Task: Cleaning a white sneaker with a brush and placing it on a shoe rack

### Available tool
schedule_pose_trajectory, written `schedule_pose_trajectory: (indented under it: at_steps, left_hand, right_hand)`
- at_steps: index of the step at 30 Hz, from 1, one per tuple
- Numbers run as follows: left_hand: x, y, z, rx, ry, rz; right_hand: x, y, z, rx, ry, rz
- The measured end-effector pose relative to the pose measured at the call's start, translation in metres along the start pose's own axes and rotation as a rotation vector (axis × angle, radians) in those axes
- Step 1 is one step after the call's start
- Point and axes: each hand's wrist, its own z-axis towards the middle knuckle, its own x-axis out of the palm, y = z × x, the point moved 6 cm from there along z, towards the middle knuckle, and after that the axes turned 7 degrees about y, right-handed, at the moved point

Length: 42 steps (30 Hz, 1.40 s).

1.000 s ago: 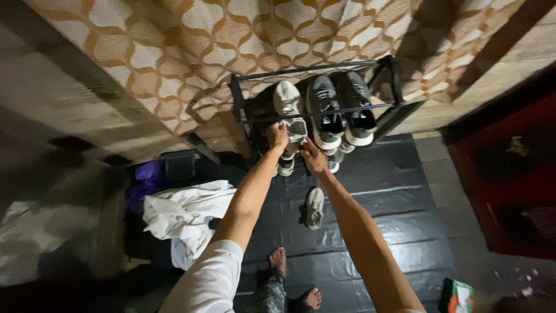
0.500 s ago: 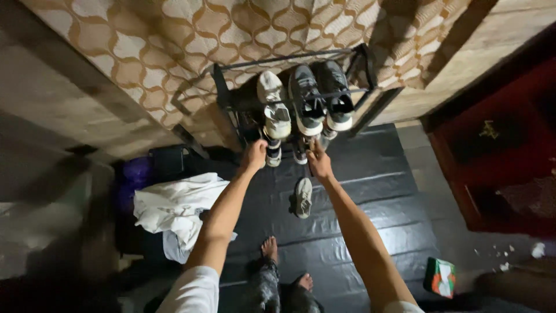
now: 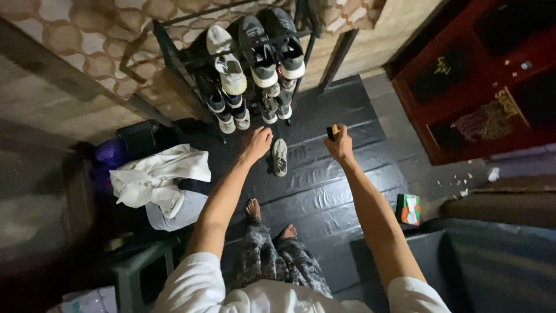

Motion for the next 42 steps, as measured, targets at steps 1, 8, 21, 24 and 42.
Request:
schedule_pose_trajectory:
  at_steps: [1,8,21,24,42]
  left_hand:
    - [0.010,-0.002,0.003,0.057,-0.046,-0.012]
    - [0.043,-0.008,0.005,0.004,0.021,0.174]
    - [0.266,0.228,-0.004,-0.193,0.178,0.309]
    - [0.319,0.272,0.014,-0.093,0.069,0.359]
    - [0.399,0.385,-0.026,-0.220,0.061,0.203]
  right_hand:
    - [-0.005,-0.003,-0.002,-0.027,-0.020,-0.023]
    - [0.002,-0.030,0.004,-0.017,-0.042,-0.086]
    - [0.223,-0.162,0.020,0.311,0.074,-0.043]
    - [0.302,-0.218,0.035,0.356,0.148,-0.122]
    - [0.563,-0.445,0.044,0.161,0.286,-0.064]
